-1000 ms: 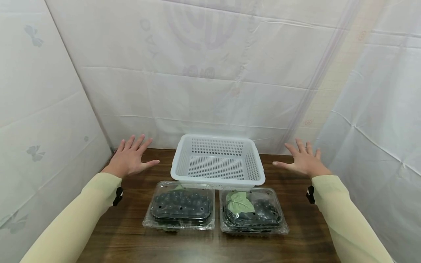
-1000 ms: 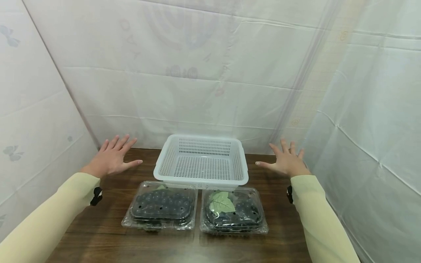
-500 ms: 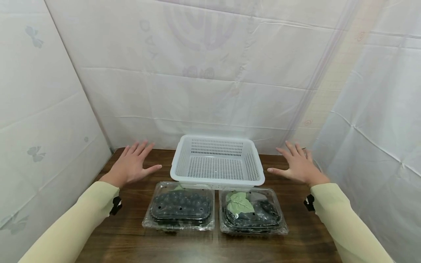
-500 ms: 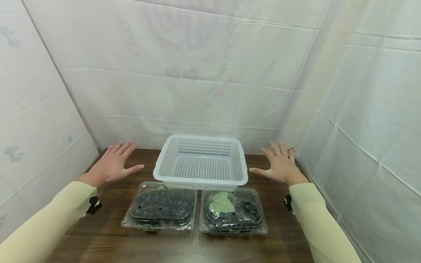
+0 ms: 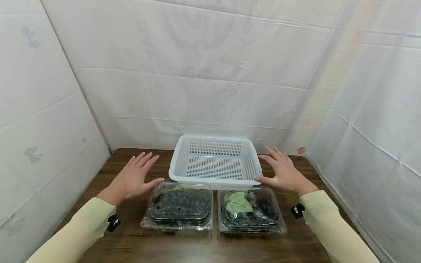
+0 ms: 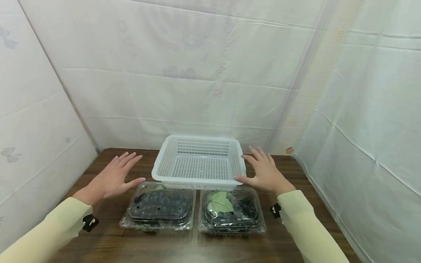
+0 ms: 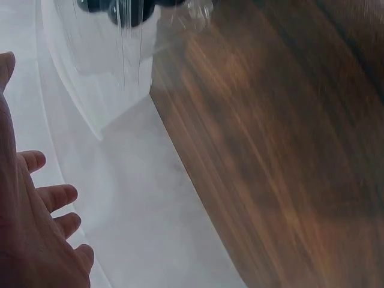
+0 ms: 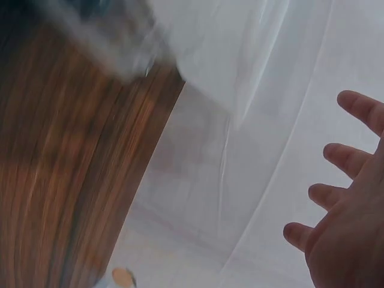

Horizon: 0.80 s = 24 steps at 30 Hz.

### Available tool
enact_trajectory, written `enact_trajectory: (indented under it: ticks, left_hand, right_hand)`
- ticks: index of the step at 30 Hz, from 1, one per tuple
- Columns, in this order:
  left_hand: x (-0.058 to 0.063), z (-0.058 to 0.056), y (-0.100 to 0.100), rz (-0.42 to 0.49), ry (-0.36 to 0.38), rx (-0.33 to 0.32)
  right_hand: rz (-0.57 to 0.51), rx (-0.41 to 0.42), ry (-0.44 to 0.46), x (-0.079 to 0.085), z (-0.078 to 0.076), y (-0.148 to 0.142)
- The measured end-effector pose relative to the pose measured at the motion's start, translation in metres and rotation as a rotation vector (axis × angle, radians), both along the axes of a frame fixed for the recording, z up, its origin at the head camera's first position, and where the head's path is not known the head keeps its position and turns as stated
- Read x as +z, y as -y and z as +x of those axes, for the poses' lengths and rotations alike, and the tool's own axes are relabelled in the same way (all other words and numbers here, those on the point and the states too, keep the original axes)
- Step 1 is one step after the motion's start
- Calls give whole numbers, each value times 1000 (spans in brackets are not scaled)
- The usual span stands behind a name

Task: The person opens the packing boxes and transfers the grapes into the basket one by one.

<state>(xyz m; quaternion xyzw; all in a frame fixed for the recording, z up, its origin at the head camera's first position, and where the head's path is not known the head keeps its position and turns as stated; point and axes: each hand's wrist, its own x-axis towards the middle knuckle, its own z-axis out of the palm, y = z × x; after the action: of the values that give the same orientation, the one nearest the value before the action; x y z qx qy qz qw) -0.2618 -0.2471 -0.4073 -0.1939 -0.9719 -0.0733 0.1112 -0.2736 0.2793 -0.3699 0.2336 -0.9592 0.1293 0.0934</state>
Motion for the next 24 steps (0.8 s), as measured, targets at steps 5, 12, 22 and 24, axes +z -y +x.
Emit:
enact_trajectory:
  ticks: [5, 12, 22, 24]
  left_hand:
    - [-6, 10, -3, 32, 16, -11]
    - [-15, 20, -4, 117, 60, -9]
    - [-29, 33, -8, 288, 270, 55]
    - [-31, 35, -9, 313, 276, 54]
  right_hand:
    - [-24, 54, 1, -4, 10, 17]
    - [-51, 130, 47, -10, 19, 41]
    - [-124, 210, 190, -17, 39, 75]
    - [-136, 216, 205, -19, 42, 82]
